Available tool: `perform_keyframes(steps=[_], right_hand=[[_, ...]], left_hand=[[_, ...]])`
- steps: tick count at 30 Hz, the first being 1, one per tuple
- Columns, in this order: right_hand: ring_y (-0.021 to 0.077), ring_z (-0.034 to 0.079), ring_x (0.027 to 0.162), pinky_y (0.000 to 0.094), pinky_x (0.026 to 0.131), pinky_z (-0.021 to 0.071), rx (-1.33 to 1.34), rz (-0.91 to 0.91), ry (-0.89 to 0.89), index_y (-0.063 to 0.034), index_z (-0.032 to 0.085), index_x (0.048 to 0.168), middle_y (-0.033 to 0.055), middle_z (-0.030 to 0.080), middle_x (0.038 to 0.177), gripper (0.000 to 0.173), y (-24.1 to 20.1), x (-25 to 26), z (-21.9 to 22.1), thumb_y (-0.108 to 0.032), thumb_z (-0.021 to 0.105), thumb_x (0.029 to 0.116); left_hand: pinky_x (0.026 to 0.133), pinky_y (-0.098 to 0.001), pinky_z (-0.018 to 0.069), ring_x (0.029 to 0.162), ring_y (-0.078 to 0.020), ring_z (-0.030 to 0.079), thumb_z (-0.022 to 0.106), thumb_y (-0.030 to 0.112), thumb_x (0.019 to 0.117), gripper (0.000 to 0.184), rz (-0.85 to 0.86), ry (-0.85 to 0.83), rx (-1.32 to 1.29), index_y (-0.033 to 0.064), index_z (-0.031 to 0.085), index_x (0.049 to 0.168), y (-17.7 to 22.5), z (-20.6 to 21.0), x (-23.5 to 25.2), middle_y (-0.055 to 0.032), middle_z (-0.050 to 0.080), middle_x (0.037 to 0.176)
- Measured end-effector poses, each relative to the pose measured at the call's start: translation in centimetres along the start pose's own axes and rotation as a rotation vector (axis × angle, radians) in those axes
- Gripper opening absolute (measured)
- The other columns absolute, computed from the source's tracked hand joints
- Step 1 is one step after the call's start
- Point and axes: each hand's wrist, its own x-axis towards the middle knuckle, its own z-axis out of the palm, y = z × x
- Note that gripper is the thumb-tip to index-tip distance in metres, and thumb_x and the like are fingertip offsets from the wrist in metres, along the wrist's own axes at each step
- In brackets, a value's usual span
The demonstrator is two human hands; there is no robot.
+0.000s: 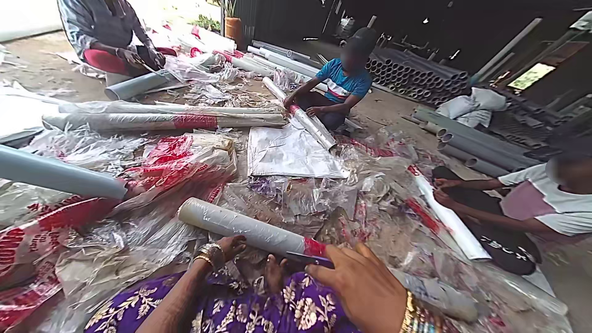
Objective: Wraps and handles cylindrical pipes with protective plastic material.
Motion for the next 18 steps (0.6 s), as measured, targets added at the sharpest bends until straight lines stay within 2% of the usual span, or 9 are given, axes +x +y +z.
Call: perform_keyframes(steps=[1, 3, 5, 7, 10, 12, 16, 18], right_hand=[[0.04, 0.069, 0.092, 0.0578, 0.083, 0.0492, 0.066, -0.016, -0.263, -0.0245, 0.072, 0.13, 0.022, 0.069, 0.103, 0.042, -0.6, 1.1, -0.5, -0.004, 0.054, 0.0992], [0.0432, 0.065, 0.107, 0.0605, 0.093, 0.0451, 0.115, -0.052, -0.594, -0.0205, 0.064, 0.141, 0.0261, 0.065, 0.121, 0.044, -0.6, 3.3, 0.0, -0.004, 0.046, 0.1043], [0.0443, 0.062, 0.115, 0.0613, 0.098, 0.0425, 0.122, -0.056, -0.782, -0.017, 0.059, 0.145, 0.0268, 0.061, 0.129, 0.044, 0.5, 4.5, 1.1, -0.005, 0.043, 0.106], [0.046, 0.061, 0.118, 0.0632, 0.099, 0.0427, 0.141, -0.058, -0.891, -0.014, 0.057, 0.146, 0.0278, 0.06, 0.132, 0.044, 1.6, 4.7, 1.7, -0.004, 0.043, 0.1062], [0.0477, 0.064, 0.11, 0.0642, 0.092, 0.0456, 0.234, -0.142, -0.832, -0.0148, 0.06, 0.144, 0.029, 0.065, 0.123, 0.042, 3.0, 4.2, 2.2, -0.006, 0.042, 0.1065], [0.048, 0.066, 0.105, 0.0642, 0.089, 0.046, 0.288, -0.185, -0.752, -0.0171, 0.061, 0.144, 0.029, 0.067, 0.117, 0.043, 3.5, 3.8, 2.4, -0.006, 0.042, 0.1065], [0.0457, 0.068, 0.098, 0.0618, 0.088, 0.0462, 0.261, -0.162, -0.665, -0.0178, 0.062, 0.142, 0.0272, 0.069, 0.111, 0.042, 3.4, 3.5, 2.3, -0.007, 0.043, 0.106], [0.0455, 0.068, 0.098, 0.0619, 0.088, 0.0455, 0.259, -0.17, -0.682, -0.0183, 0.063, 0.142, 0.0274, 0.069, 0.111, 0.044, 3.3, 3.8, 2.3, -0.005, 0.043, 0.1051]], left_hand=[[0.116, -0.0572, 0.0383, 0.132, -0.0432, 0.058, 0.048, 0.026, 0.1111, 0.047, -0.031, 0.044, -0.043, 0.0001, 0.047, 0.151, -0.7, -1.3, -0.3, -0.0289, 0.061, 0.139], [0.116, -0.0561, 0.0375, 0.134, -0.043, 0.056, 0.048, 0.025, 0.1113, 0.048, -0.092, 0.15, -0.116, -0.0005, 0.046, 0.152, -2.1, -3.6, -1.0, -0.0288, 0.059, 0.142], [0.116, -0.0584, 0.0362, 0.137, -0.0468, 0.052, 0.05, 0.025, 0.1103, 0.05, -0.148, 0.291, -0.157, -0.0029, 0.043, 0.152, -4.1, -5.4, -1.4, -0.0318, 0.053, 0.146], [0.118, -0.0619, 0.0315, 0.142, -0.051, 0.044, 0.054, 0.025, 0.1088, 0.055, -0.243, 0.44, -0.184, -0.0042, 0.041, 0.153, -5.8, -6.8, -1.7, -0.0345, 0.046, 0.151], [0.118, -0.0648, 0.029, 0.144, -0.0525, 0.039, 0.059, 0.025, 0.1063, 0.059, -0.373, 0.691, -0.297, -0.0057, 0.04, 0.153, -8.7, -8.4, -1.2, -0.0371, 0.042, 0.152], [0.121, -0.0615, 0.0273, 0.147, -0.0485, 0.038, 0.062, 0.023, 0.1045, 0.062, -0.47, 0.818, -0.395, -0.0049, 0.037, 0.155, -10.8, -8.7, -0.5, -0.0357, 0.041, 0.154], [0.125, -0.0568, 0.0214, 0.153, -0.0451, 0.029, 0.064, 0.019, 0.102, 0.076, -0.592, 0.882, -0.487, -0.0067, 0.022, 0.16, -12.8, -7.9, 0.3, -0.0344, 0.029, 0.162], [0.126, -0.0547, 0.0213, 0.154, -0.0428, 0.029, 0.067, 0.017, 0.1007, 0.078, -0.593, 0.872, -0.516, -0.0059, 0.021, 0.16, -13.2, -7.0, 0.8, -0.0329, 0.03, 0.163]])
